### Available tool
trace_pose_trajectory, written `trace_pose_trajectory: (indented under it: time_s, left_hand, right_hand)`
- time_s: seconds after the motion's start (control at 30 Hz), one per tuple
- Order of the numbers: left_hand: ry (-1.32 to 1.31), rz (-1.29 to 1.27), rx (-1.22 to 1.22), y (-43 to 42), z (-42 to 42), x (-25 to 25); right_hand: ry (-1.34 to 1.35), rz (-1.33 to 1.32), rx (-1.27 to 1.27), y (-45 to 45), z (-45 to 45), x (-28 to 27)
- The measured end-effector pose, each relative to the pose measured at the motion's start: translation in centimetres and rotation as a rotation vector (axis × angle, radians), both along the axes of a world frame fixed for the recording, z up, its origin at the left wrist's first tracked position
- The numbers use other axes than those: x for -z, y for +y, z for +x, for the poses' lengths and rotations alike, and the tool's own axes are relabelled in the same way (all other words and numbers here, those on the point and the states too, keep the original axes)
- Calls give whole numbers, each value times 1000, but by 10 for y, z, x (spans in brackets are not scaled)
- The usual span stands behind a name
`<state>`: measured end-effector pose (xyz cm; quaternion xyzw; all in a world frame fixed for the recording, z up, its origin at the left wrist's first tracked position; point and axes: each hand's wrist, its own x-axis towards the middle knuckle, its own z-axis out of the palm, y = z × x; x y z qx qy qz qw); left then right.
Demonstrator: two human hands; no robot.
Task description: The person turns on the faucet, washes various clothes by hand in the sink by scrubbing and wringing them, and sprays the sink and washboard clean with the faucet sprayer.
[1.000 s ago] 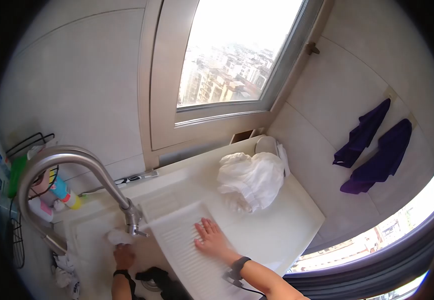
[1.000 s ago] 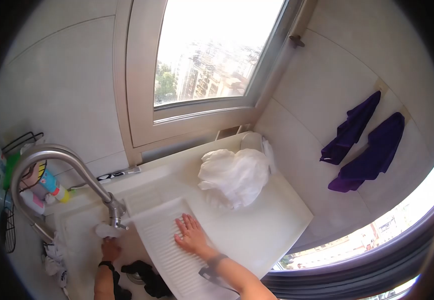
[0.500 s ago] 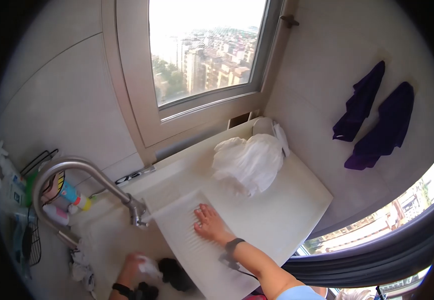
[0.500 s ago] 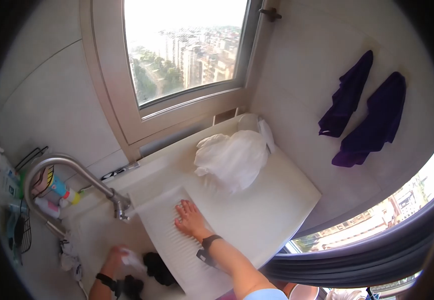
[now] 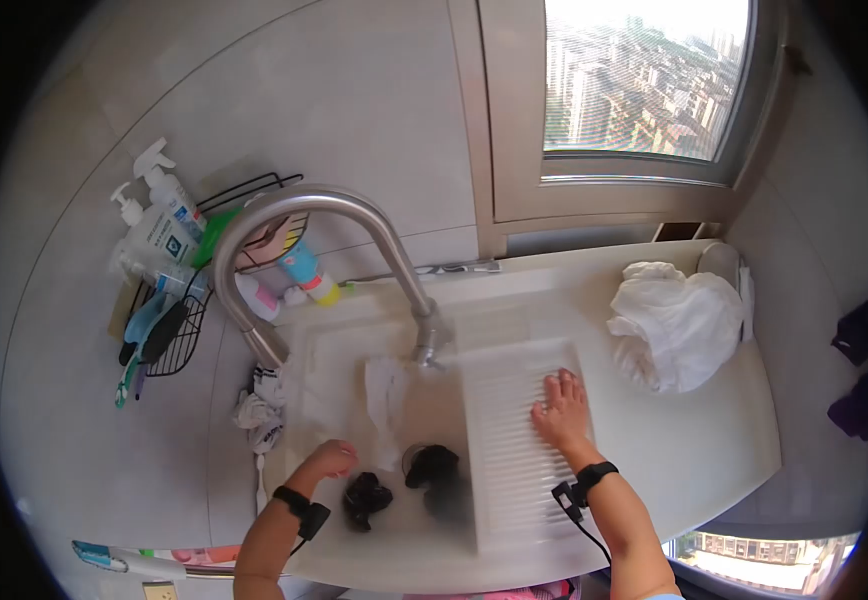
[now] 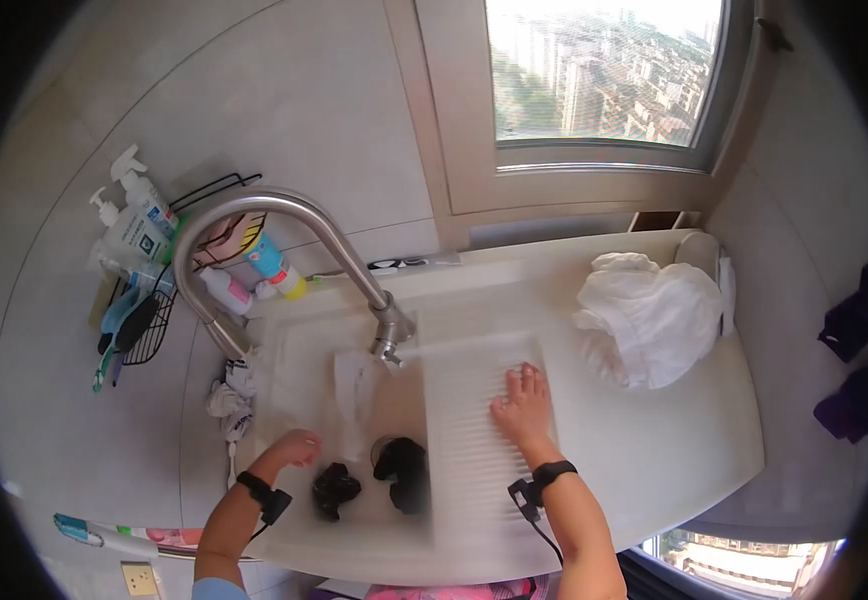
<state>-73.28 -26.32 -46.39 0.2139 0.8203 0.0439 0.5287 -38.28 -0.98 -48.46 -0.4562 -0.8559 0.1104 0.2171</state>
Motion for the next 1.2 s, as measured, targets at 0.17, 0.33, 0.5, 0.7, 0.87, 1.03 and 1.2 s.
trace_pose_trajectory:
  time_s: [0.17, 0.33, 0.5, 0.7, 0.87, 1.03, 1.2]
  left_hand:
    - [530, 469, 406, 30, -19, 132]
    - [862, 441, 418, 78, -25, 210]
    - [774, 121, 929, 46, 37, 186]
    - [-194, 571, -261, 33, -12, 142]
    - [-210, 877, -594, 53, -3, -9]
    - [-114, 212, -177, 19, -28, 50]
    - [395, 594, 609, 53, -3, 137]
  right_hand:
    - [-28, 74, 19, 3, -6, 9]
    - [-27, 64, 29, 9, -13, 1]
    - [-50, 53, 30, 11, -18, -3]
    - [2, 58, 57, 13, -18, -1]
    - [7, 41, 58, 13, -19, 0]
    - [4, 32, 89, 15, -19, 3]
    - [-11, 4, 90, 17, -22, 0]
